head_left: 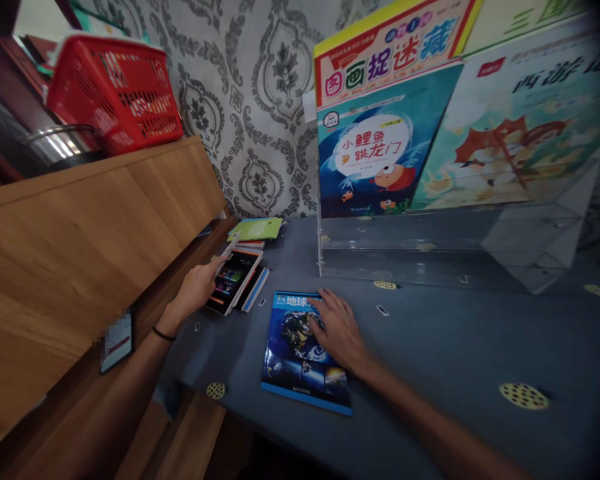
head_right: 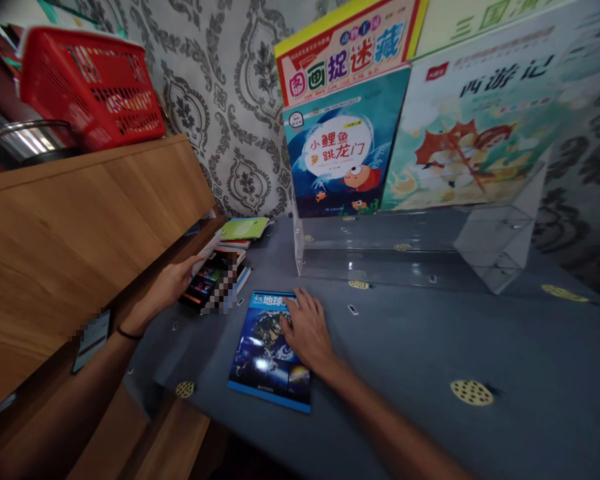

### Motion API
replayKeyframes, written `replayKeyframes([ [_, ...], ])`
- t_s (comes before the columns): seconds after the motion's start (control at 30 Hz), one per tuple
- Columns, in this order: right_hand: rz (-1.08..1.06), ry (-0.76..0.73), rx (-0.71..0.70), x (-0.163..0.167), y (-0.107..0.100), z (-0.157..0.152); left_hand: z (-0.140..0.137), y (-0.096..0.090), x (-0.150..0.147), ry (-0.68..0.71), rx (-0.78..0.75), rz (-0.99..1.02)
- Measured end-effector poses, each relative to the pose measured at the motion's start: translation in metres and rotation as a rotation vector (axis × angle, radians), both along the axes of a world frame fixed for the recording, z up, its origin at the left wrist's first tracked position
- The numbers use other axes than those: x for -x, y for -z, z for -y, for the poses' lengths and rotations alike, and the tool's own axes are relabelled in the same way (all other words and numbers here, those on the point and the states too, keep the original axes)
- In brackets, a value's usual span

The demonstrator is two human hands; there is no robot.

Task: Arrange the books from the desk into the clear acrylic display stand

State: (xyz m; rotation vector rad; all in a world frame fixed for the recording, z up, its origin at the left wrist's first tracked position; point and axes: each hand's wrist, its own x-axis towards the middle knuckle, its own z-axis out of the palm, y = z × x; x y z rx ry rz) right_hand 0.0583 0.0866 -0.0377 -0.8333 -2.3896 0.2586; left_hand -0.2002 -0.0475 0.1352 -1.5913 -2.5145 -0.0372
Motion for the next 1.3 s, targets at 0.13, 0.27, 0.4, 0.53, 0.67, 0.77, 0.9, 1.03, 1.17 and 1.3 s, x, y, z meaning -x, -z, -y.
replayKeyframes([
  [0.13, 0.000, -0.004, 0.007, 0.000, 0.001, 0.000, 0.006, -0.001, -0.001, -0.036, -0.068, -0.033],
  [0.27, -0.039, -0.047, -0.049, 0.000, -0.002, 0.004, 0.013, 0.020, -0.028, 0.003, 0.077, -0.014],
  [0.4, -0.089, -0.124, -0.133, -0.001, -0.006, 0.010, 0.023, 0.046, -0.045, 0.135, 0.132, 0.041],
  [0.53, -0.147, -0.170, -0.146, 0.001, -0.008, 0.012, 0.034, 0.051, -0.022, 0.036, 0.002, 0.098],
  [0.67, -0.206, -0.271, -0.075, 0.010, -0.018, 0.019, 0.043, 0.048, 0.008, -0.213, 0.019, 0.076],
  [0.77, -0.212, -0.376, 0.075, 0.027, -0.031, 0.029, 0.045, 0.049, 0.013, -0.305, 0.037, 0.065],
  [0.9, -0.220, -0.485, 0.387, 0.061, -0.044, 0.041, 0.045, 0.049, 0.009, -0.357, 0.015, 0.057],
  [1.03, -0.242, -0.583, 0.645, 0.092, -0.050, 0.052, 0.047, 0.051, 0.008, -0.365, -0.009, 0.132],
  [1.17, -0.209, -0.601, 0.598, 0.089, -0.051, 0.056, 0.052, 0.059, 0.012, -0.354, -0.042, 0.223],
  [1.3, -0.057, -0.487, 0.285, 0.040, -0.047, 0.050, 0.053, 0.067, 0.019, -0.367, -0.130, 0.272],
])
